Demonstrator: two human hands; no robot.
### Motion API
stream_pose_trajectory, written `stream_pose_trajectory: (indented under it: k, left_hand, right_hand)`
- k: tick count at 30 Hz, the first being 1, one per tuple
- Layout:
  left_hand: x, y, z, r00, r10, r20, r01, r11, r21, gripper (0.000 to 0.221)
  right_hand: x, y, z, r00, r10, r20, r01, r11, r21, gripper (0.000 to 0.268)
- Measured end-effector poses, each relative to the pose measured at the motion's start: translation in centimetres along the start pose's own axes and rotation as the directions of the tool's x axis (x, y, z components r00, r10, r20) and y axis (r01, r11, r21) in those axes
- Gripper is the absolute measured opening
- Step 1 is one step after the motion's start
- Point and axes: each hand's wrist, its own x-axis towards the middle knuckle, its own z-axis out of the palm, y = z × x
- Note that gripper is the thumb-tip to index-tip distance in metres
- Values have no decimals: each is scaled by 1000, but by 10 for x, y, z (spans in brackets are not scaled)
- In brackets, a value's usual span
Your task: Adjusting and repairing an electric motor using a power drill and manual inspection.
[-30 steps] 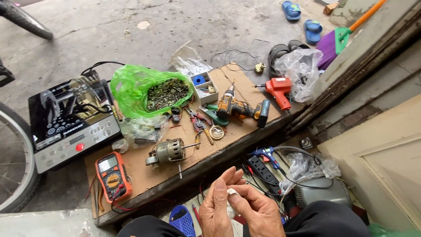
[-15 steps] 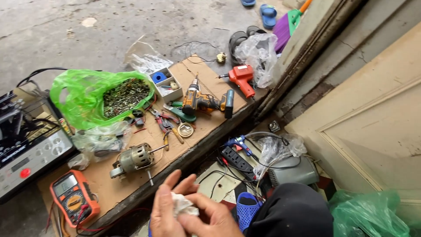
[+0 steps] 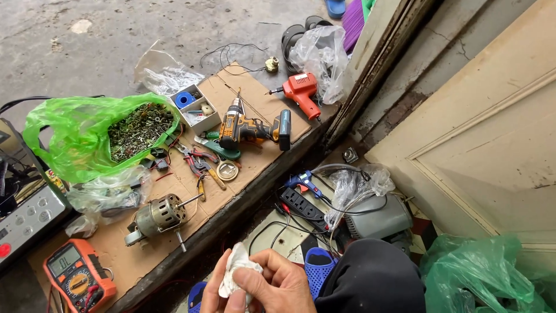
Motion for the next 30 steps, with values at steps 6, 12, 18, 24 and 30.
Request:
stream_pose_trajectory:
  k: [6,12,18,24,30]
  left_hand:
    - [34,-9,-41,954,21,299,-9,999,-40,80]
    - [5,-1,-14,959,284,-14,-273,934,229,43]
    - [-11,62,36,920,221,-323,-117,943,312,32]
    - [-9,76,21,886,265,-380,-278,960,22,26]
    - [-17,151,-27,767,467,-440,-554,828,-88,28]
  right_hand:
    - [-2,2,3,993,-77,88,85,992,-90,21]
    - [-12,1,7,973,-230,-27,229,973,-30,8]
    - [-19,-8,14,959,-255,-122,258,966,13,30]
    - [-32,-23,18,983,-163,-90,138,963,-233,48]
    - [-49,-49,-17,965,-219,-142,141,896,-422,50]
